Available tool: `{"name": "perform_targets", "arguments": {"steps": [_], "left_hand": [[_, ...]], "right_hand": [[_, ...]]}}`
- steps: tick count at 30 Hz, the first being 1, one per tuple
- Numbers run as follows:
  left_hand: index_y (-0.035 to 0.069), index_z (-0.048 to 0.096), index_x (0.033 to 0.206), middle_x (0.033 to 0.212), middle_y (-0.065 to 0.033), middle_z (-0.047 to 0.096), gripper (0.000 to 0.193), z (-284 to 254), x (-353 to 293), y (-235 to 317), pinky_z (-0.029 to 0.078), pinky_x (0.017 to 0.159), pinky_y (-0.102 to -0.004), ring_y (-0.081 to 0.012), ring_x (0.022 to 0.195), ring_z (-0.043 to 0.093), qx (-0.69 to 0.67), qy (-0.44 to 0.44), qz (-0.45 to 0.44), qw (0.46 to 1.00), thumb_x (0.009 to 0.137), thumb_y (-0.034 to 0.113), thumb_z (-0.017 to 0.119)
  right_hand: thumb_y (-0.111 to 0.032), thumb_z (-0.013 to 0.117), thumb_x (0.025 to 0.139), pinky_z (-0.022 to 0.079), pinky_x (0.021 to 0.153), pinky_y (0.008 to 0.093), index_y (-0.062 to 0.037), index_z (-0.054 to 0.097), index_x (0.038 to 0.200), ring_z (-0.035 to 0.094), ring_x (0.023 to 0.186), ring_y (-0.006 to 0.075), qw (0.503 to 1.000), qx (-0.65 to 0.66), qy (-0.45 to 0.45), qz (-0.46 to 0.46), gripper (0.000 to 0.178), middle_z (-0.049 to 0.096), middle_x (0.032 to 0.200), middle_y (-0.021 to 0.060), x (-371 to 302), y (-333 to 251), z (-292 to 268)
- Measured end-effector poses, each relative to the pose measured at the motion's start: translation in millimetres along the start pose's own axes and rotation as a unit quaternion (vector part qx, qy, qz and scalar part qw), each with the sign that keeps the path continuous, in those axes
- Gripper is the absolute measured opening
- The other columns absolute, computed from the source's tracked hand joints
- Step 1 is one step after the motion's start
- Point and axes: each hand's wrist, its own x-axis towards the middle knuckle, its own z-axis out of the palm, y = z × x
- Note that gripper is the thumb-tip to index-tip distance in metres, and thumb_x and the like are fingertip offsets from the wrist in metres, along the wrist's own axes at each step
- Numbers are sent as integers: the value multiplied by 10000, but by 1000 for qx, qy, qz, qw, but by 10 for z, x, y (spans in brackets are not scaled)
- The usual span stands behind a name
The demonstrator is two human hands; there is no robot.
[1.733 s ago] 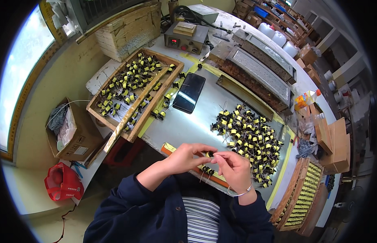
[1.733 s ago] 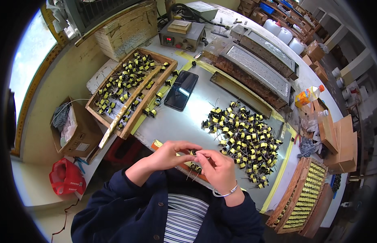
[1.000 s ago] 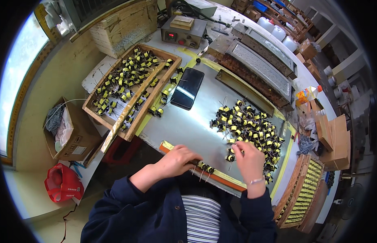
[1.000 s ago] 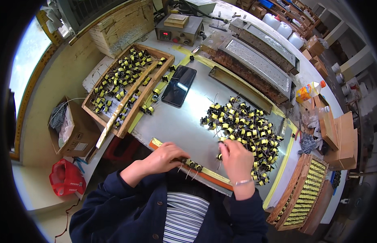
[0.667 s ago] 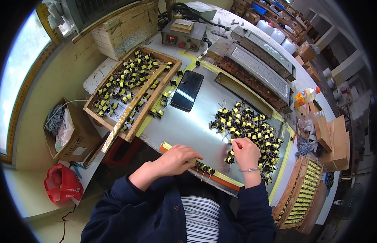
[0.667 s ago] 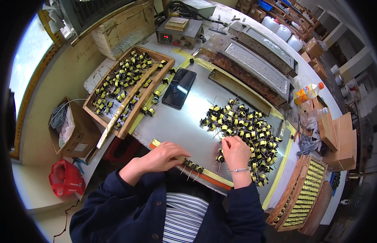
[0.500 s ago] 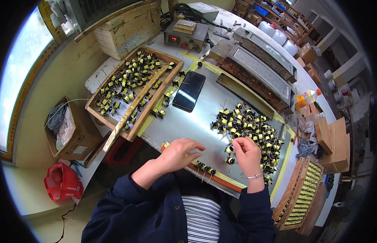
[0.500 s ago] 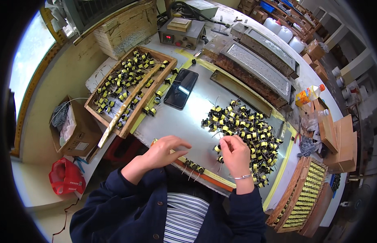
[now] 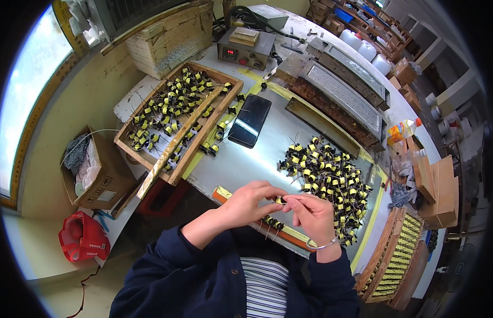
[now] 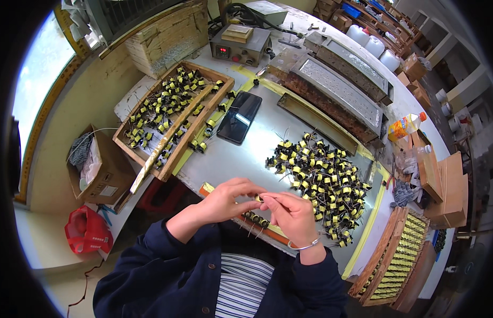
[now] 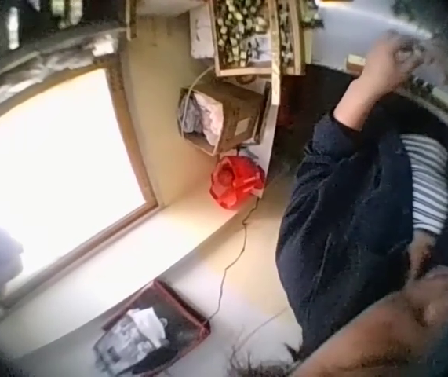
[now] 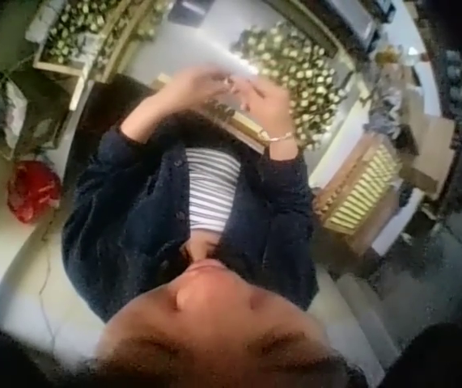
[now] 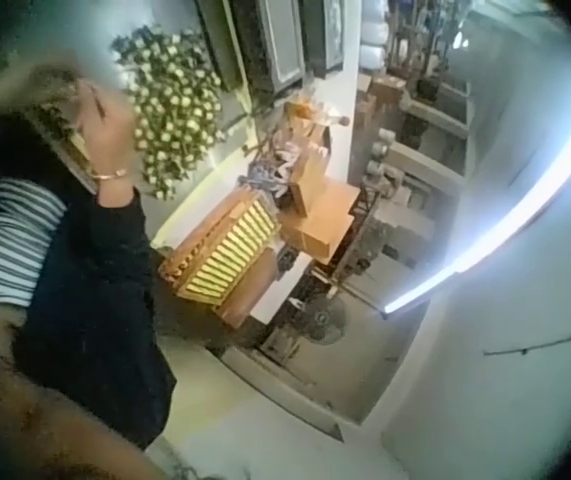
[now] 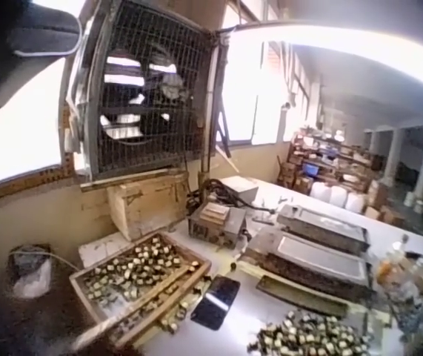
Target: The person inserts small electronic components into a metal strip by hand on an assembly workbench.
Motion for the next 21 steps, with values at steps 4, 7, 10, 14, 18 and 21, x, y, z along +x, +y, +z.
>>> {"name": "perform_targets", "arguments": {"steps": [4, 7, 10, 14, 18, 21], "left_hand": [[55, 637, 980, 934, -91, 608, 309, 67, 47, 17, 491, 726, -338, -277, 826, 583, 145, 164, 105, 970, 691, 96, 740], [71, 635, 932, 911, -71, 619, 321, 138, 21, -34, 493, 724, -338, -274, 844, 591, 148, 148, 92, 973, 637, 74, 761], [58, 631, 938, 895, -75, 628, 287, 112, -16, -83, 494, 717, -325, -263, 842, 603, 89, 127, 61, 986, 674, 77, 743], [42, 633, 945, 922, -92, 631, 239, 75, -55, -105, 502, 696, -314, -221, 833, 620, -22, 59, -95, 993, 731, 108, 716], [44, 648, 992, 952, -84, 644, 249, -31, -131, -245, 507, 685, -299, -195, 843, 629, -7, 58, -100, 993, 753, 89, 705], [43, 633, 982, 957, -79, 640, 266, -120, -295, -511, 505, 700, -312, -226, 841, 625, -3, 11, -28, 1000, 725, 42, 700]], "right_hand": [[-37, 593, 863, 437, 451, 207, 22, 672, 909, 567, 507, 86, 981, -143, 58, -116, 109, 657, 744, 66, -7, 2, 177], [-42, 610, 847, 446, 457, 218, 6, 671, 893, 599, 529, 116, 954, -236, 107, -150, 90, 649, 707, 68, 24, 50, 194], [-53, 649, 815, 454, 462, 238, -15, 672, 852, 602, 530, 153, 911, -341, 109, -205, 58, 640, 681, 65, 37, 80, 187], [-106, 710, 763, 467, 474, 265, -50, 670, 881, 603, 545, 187, 845, -449, 104, -272, 136, 643, 726, 65, -53, 65, 297], [-121, 719, 754, 475, 479, 276, -67, 664, 924, 608, 563, 191, 859, -404, 71, -307, 186, 647, 780, 63, -32, 84, 225], [-82, 687, 767, 489, 510, 291, -93, 669, 938, 626, 620, 220, 876, -417, 133, -200, 172, 652, 830, 61, -17, 238, -204]]}}
